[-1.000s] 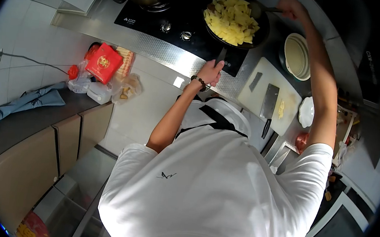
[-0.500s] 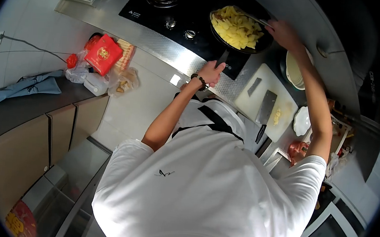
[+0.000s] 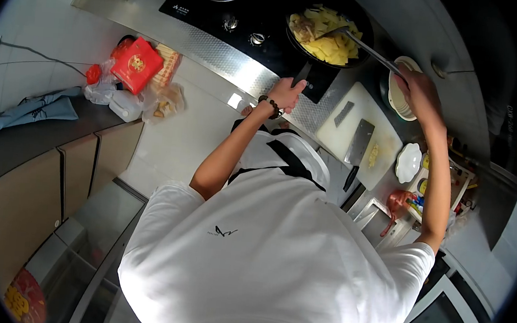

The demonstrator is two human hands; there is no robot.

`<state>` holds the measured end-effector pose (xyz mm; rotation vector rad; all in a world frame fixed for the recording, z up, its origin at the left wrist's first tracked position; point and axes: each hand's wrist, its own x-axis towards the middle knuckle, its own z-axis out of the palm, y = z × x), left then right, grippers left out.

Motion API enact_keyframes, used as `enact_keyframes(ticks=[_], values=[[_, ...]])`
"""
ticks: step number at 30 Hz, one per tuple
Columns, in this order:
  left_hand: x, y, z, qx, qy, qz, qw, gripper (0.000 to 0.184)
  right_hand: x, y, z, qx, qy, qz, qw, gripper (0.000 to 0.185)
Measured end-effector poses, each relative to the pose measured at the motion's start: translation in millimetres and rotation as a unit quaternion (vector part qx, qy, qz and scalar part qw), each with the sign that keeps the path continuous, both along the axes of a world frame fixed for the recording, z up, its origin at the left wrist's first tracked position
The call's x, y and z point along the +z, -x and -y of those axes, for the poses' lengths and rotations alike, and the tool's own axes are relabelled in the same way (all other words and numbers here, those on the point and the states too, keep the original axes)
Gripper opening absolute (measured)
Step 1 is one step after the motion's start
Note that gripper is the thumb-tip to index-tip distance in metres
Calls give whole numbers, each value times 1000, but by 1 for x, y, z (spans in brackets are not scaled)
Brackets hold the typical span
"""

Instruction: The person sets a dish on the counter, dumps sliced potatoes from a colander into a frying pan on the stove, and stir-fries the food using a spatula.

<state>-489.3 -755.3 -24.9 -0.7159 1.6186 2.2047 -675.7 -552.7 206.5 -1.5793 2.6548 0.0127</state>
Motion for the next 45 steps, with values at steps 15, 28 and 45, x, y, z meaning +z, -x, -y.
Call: enact_keyframes(ticks=[15,28,45], values=[[6,3,1,5,-130,27,991,41,-36,12,-3,-15,-8,25,1000,15],[6,3,1,29,-139,36,989,40,-98,5,19,-88,41,19,995,18],[-1,9,4,-14,-175,31,984,33,-48,9,-20,-37,37,26,998,16]])
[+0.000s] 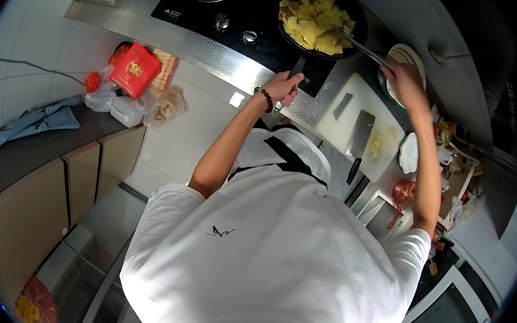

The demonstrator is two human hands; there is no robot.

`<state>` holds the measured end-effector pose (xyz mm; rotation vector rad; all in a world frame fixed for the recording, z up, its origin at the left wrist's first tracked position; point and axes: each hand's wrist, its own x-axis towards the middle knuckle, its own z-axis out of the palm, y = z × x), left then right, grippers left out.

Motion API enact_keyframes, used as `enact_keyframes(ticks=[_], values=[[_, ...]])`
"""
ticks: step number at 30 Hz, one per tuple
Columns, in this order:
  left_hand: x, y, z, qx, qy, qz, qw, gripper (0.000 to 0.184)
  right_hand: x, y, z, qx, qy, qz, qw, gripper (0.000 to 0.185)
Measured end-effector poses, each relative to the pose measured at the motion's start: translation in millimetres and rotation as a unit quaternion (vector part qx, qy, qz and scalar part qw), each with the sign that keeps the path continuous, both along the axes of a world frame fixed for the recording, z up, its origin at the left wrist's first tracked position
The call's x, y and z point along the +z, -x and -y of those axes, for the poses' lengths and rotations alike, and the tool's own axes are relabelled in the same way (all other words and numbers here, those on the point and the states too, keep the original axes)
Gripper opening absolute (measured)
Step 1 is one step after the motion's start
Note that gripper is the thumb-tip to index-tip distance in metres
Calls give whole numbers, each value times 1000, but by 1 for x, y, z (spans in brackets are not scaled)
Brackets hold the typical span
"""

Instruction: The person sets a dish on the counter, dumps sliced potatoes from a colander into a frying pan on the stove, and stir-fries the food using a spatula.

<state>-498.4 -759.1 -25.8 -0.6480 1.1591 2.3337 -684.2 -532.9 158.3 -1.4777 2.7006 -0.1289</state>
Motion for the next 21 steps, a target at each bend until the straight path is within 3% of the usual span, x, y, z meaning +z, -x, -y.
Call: enact_keyframes(ticks=[5,9,12,15,16,21], values=[[1,-1,-1,3,15,-8,1000,34,-62,-12,18,-128,12,-9,992,20],[-1,-2,-2,19,23,-3,1000,34,-36,-6,1,-90,30,15,995,20],[5,-2,-2,12,39,6,999,34,15,5,-14,3,15,-29,999,19],[7,-1,-1,10,37,16,999,33,54,10,-14,-54,-36,-6,998,18],[7,-1,-2,6,38,15,999,33,62,16,-12,-69,-107,-8,992,19],[8,-2,-1,8,42,6,999,33,40,29,0,-13,-98,34,995,21]])
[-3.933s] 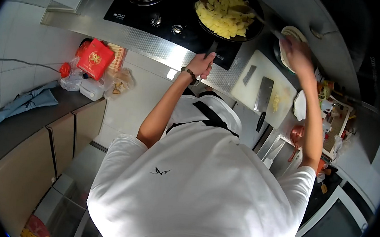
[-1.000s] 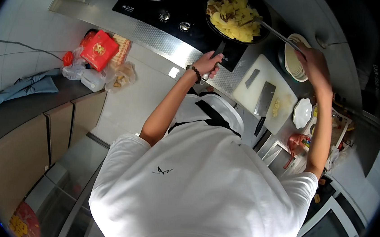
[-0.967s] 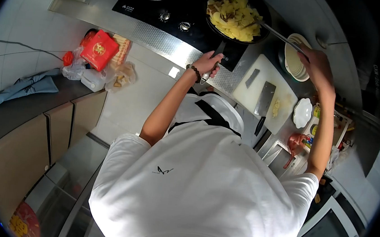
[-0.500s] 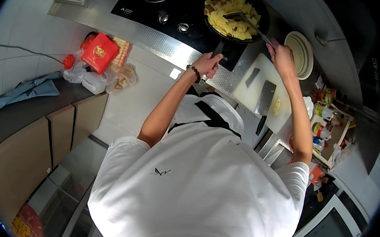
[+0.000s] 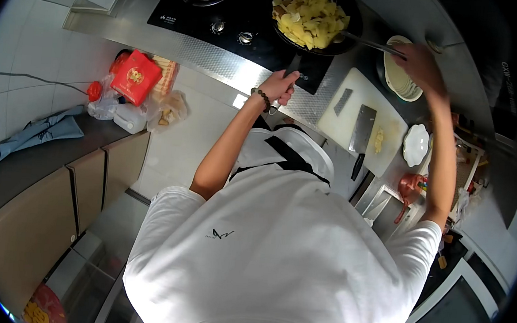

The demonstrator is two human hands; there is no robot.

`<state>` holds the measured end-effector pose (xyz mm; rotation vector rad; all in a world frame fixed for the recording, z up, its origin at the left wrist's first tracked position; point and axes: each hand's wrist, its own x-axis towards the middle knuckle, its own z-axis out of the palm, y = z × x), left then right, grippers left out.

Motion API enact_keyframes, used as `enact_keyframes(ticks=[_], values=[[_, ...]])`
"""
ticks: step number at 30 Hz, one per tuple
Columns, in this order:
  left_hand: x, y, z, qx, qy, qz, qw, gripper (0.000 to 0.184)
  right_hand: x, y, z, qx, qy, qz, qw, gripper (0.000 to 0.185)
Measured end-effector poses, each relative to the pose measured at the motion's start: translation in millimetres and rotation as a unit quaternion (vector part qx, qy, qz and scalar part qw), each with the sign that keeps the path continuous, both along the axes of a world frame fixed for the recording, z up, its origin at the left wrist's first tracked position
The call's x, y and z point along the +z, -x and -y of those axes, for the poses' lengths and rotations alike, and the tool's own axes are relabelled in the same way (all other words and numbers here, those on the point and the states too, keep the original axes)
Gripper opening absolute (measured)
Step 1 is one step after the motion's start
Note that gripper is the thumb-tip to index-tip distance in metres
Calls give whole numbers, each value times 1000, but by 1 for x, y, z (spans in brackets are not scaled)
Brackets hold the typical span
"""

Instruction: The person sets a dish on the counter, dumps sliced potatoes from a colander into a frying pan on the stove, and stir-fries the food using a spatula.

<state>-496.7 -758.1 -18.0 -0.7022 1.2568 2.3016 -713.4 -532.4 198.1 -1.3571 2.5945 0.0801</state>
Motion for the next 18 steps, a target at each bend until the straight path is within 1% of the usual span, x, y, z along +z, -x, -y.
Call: enact_keyframes(ticks=[3,4,6,8,11,13,14,15,17,18], values=[[1,0,-1,-1,7,-4,1000,32,-49,-1,7,-16,13,-36,999,21],[-1,0,-1,2,6,-6,1000,32,-55,-6,9,-13,12,-37,999,21],[-4,0,-2,11,1,-9,1000,31,-61,-17,9,-33,107,-52,992,21],[-5,-1,-3,12,7,-12,1000,31,-64,-20,2,-40,114,-56,991,21],[-4,1,-2,11,12,-16,1000,31,-41,-21,-6,-44,116,-50,991,22],[-6,1,-2,10,9,-14,1000,31,-18,-25,-6,-80,99,-55,990,23],[-6,1,-2,11,7,-13,1000,31,-5,-27,1,-145,35,-43,988,29],[-8,1,-3,11,5,-13,1000,32,-2,-24,2,-144,36,-44,988,29],[-11,1,-5,14,-1,-10,1000,32,0,-16,4,-164,-20,-99,981,34],[-11,1,-6,16,-9,-8,1000,32,-4,-7,3,-130,-23,-122,984,36]])
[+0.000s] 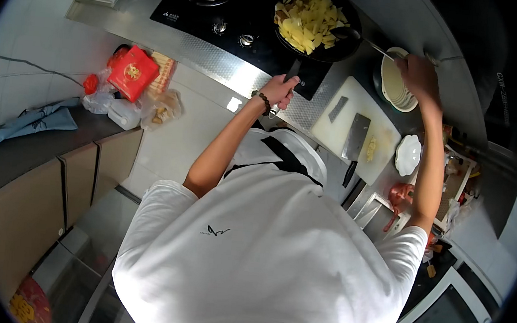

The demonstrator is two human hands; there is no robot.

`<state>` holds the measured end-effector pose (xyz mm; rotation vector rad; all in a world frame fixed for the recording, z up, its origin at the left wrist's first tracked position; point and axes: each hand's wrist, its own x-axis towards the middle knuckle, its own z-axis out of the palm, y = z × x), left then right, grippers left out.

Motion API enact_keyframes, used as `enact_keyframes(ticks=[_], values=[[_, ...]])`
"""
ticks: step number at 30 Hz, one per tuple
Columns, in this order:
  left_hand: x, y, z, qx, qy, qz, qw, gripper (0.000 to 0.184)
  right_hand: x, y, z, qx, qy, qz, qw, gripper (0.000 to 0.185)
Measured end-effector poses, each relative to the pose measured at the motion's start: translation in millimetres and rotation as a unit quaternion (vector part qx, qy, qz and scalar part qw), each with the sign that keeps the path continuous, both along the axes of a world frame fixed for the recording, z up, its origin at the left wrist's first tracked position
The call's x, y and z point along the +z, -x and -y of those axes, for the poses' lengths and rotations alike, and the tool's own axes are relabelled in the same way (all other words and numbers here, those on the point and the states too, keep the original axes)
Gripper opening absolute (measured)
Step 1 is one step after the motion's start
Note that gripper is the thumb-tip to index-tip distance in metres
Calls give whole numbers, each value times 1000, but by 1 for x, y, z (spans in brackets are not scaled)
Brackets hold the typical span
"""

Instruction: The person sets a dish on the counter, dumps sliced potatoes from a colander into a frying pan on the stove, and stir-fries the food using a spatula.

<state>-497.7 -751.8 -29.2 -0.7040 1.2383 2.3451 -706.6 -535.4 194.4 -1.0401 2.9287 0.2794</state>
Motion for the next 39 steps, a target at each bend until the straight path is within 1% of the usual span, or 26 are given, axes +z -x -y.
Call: enact_keyframes(ticks=[3,5,7,8,9,11,12,13,14,15,17,18,20,22,24,26,29,31,35,36,37,38,39], values=[[2,1,-3,4,1,-3,1000,33,5,15,18,-36,-26,8,999,36],[1,0,-5,6,5,-6,1000,33,2,27,26,-50,-29,-3,998,33],[1,0,-6,9,11,-9,1000,33,-5,44,30,65,-49,-48,996,28],[3,-1,-6,10,17,-11,1000,33,-20,67,30,62,-47,-50,996,28],[4,-1,-6,11,23,-12,1000,33,-42,100,27,88,-51,-91,991,26],[2,0,-7,10,27,-13,1000,33,-40,105,40,111,-53,-133,983,25],[-1,0,-9,15,33,-18,999,33,-21,90,65,-15,-71,-42,996,25],[-2,0,-10,19,39,-22,999,32,-11,81,80,-140,-88,52,985,25],[1,-1,-10,22,34,-24,999,31,-12,83,84,-142,-86,52,985,25],[2,-2,-10,20,36,-25,999,31,-14,94,92,-99,-158,61,981,24],[1,-1,-11,25,35,-30,999,31,-20,122,112,-11,-299,79,951,22],[1,-1,-12,24,36,-31,999,30,-20,129,119,-11,-298,87,951,22],[-1,0,-12,23,43,-30,998,30,-27,137,127,-52,-240,116,962,23],[-3,0,-13,23,45,-29,998,30,-32,136,136,-129,-137,154,970,24],[-3,-1,-14,25,44,-30,998,30,-39,135,143,-203,-24,192,960,25],[0,-1,-14,25,46,-39,998,30,-44,135,149,-252,64,217,941,26],[5,-2,-14,19,79,-44,996,29,-47,137,145,-278,126,243,921,28],[6,0,-10,17,73,-49,996,29,-41,136,139,-270,123,252,921,29],[6,-3,1,-9,89,-51,995,28,-34,131,128,-193,12,263,945,36],[5,-3,3,-21,87,-53,995,27,-36,133,124,-190,9,264,946,36],[5,-2,5,-32,86,-56,994,27,-41,135,117,-119,27,233,965,30],[4,-3,6,-29,84,-55,995,27,-48,137,111,-47,45,202,977,30],[5,-3,7,-30,78,-56,995,26,-56,138,106,-44,43,203,977,30]])
